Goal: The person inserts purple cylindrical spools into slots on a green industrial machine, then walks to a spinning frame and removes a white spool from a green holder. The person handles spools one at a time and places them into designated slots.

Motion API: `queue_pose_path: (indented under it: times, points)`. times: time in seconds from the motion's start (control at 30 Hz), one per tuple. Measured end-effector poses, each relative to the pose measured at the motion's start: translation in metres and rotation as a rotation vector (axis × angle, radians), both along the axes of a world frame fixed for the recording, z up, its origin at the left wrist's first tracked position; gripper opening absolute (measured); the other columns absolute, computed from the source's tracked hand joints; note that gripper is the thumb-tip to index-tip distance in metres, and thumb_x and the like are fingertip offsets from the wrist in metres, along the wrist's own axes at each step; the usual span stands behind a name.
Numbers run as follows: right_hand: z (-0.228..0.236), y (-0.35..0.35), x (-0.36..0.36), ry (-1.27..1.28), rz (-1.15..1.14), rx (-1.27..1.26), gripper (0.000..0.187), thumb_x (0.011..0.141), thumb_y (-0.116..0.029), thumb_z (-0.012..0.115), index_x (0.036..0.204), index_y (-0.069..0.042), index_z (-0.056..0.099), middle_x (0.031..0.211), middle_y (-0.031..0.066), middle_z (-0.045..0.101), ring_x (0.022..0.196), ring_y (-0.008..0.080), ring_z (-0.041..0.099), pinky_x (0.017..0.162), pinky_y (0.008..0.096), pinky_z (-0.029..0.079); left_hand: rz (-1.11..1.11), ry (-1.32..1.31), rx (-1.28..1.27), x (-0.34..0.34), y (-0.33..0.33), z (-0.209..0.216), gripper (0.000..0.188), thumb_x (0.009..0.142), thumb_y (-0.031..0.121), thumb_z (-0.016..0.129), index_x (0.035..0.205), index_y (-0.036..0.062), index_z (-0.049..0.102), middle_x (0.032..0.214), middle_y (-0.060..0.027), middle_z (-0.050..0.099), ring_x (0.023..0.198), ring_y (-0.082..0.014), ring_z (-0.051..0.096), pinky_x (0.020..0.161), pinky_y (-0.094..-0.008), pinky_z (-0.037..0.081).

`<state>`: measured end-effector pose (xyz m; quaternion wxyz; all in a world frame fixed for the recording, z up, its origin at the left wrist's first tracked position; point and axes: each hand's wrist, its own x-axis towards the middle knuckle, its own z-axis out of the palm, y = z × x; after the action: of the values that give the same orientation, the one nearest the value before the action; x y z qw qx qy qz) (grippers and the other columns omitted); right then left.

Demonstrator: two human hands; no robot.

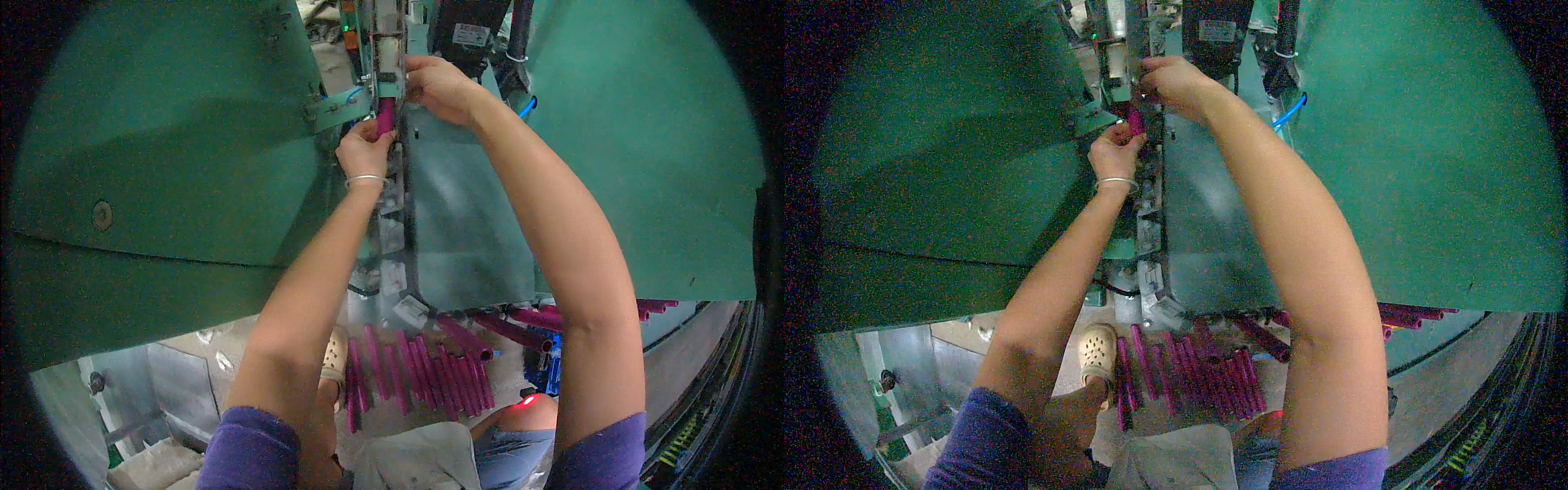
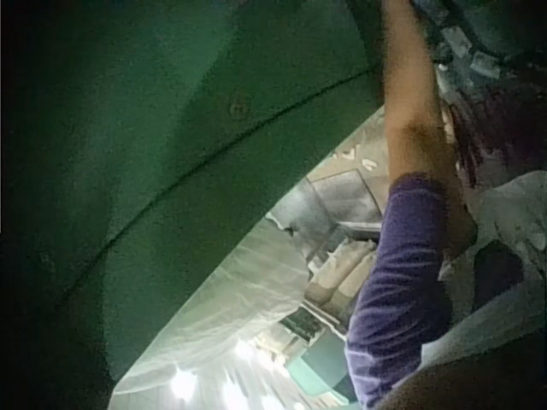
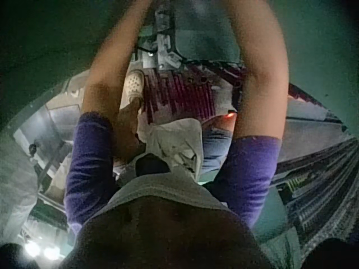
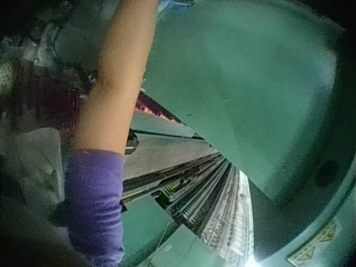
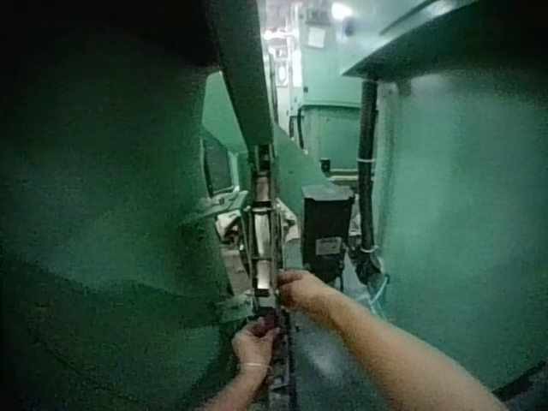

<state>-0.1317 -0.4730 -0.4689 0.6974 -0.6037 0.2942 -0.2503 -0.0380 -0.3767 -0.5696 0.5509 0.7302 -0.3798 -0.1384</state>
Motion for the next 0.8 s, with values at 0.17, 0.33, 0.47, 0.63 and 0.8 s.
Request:
queue_pose_path:
  times: [0.17, 0.33, 0.47, 0.63, 0.8]
  points:
    - [0.000, -0.007, -0.003, 0.049, 0.040, -0.027, 0.034, 0.076, -0.001, 0.052, 0.110, -0.002, 0.052, 0.090, 0.0065, 0.059, 0.078, 0.0159, 0.055, 0.068, 0.0271, 0.045, 0.024, 0.063, 0.048, 0.006, -0.006, -0.007, 0.034, 0.059, 0.019, 0.076, 0.085, 0.0002, 0.064, 0.071, -0.0092, 0.063, 0.063, -0.0190, 0.060, 0.065, -0.0291, 0.046]
    - [0.002, -0.005, -0.003, 0.053, -0.038, -0.006, 0.030, 0.079, 0.000, 0.049, 0.107, -0.006, 0.053, 0.101, 0.0018, 0.057, 0.094, 0.0131, 0.053, 0.083, 0.0272, 0.042, -0.093, -0.091, 0.117, 0.012, 0.000, -0.010, 0.031, 0.059, 0.020, 0.076, 0.083, 0.0035, 0.065, 0.075, -0.0105, 0.064, 0.067, -0.0209, 0.061, 0.067, -0.0300, 0.046]
    - [-0.004, -0.003, 0.000, -0.087, -0.112, 0.093, 0.027, 0.080, -0.001, 0.049, 0.107, -0.005, 0.053, 0.102, 0.0017, 0.056, 0.093, 0.0124, 0.053, 0.083, 0.0261, 0.042, -0.036, -0.033, 0.193, 0.008, -0.003, -0.013, 0.025, 0.060, 0.018, 0.075, 0.080, 0.0063, 0.067, 0.074, -0.0102, 0.064, 0.065, -0.0224, 0.061, 0.065, -0.0301, 0.047]
    - [-0.009, -0.009, 0.000, -0.061, 0.012, -0.045, 0.025, 0.080, 0.000, 0.048, 0.104, -0.005, 0.055, 0.098, 0.0031, 0.057, 0.089, 0.0124, 0.053, 0.078, 0.0256, 0.042, 0.079, 0.058, -0.014, 0.002, -0.018, -0.013, 0.025, 0.057, 0.015, 0.077, 0.075, 0.0014, 0.065, 0.068, -0.0096, 0.063, 0.061, -0.0201, 0.060, 0.061, -0.0296, 0.047]
    - [-0.019, -0.007, 0.006, 0.038, -0.023, 0.006, 0.021, 0.079, -0.002, 0.050, 0.099, -0.005, 0.056, 0.090, 0.0045, 0.059, 0.080, 0.0127, 0.054, 0.074, 0.0261, 0.042, 0.143, 0.141, -0.007, 0.001, -0.025, -0.012, 0.023, 0.059, 0.010, 0.074, 0.076, 0.0002, 0.063, 0.069, -0.0091, 0.063, 0.062, -0.0190, 0.059, 0.062, -0.0285, 0.046]
